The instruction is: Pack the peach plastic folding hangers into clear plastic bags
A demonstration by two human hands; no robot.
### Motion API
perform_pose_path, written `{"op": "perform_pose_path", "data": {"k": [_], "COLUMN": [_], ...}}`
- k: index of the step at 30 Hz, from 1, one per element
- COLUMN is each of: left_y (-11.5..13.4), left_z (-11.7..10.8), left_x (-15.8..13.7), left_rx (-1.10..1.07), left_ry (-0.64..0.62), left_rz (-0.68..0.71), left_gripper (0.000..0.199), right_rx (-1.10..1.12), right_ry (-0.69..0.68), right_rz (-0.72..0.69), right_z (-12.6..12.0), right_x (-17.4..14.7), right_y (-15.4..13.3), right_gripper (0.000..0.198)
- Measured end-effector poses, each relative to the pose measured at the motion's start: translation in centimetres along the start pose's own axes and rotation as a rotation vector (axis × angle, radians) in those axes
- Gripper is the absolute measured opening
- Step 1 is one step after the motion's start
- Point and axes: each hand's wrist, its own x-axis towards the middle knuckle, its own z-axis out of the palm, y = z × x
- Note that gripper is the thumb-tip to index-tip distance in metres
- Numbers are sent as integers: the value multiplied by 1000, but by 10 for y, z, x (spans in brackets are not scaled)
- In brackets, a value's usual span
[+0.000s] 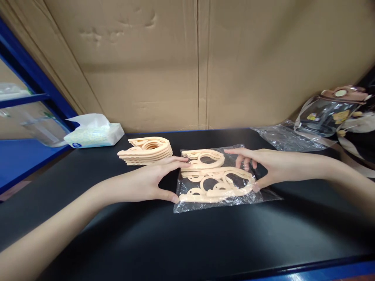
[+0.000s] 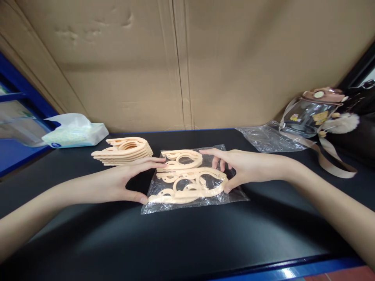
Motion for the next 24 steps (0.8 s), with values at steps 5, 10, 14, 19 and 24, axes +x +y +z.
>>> {"op": "perform_pose_path", "data": {"k": [5, 10, 14, 19, 24], "left_y": [-1, -1, -1, -2, -3], "left_z": [0, 0, 1, 1, 2], "left_x": [1, 1, 1, 1, 1], "left_rx": [-26, -30, -20, -21, -6], "left_ry": [4, 7, 23, 21, 39], "left_rz": [21, 35, 33, 19, 31], "left_gripper": [70, 69, 70, 70, 70], "right_rx": [163, 237, 299, 348, 376], "right_ry": [-47, -37, -13, 15, 18], "right_rz": [-23, -40, -72, -99, -107], "right_z": [8, 10, 17, 26, 28], "right_x": [9, 11, 15, 19, 20], "right_y": [-11, -4, 0, 2, 2], "right_gripper": [87, 86, 86, 84, 81]}}
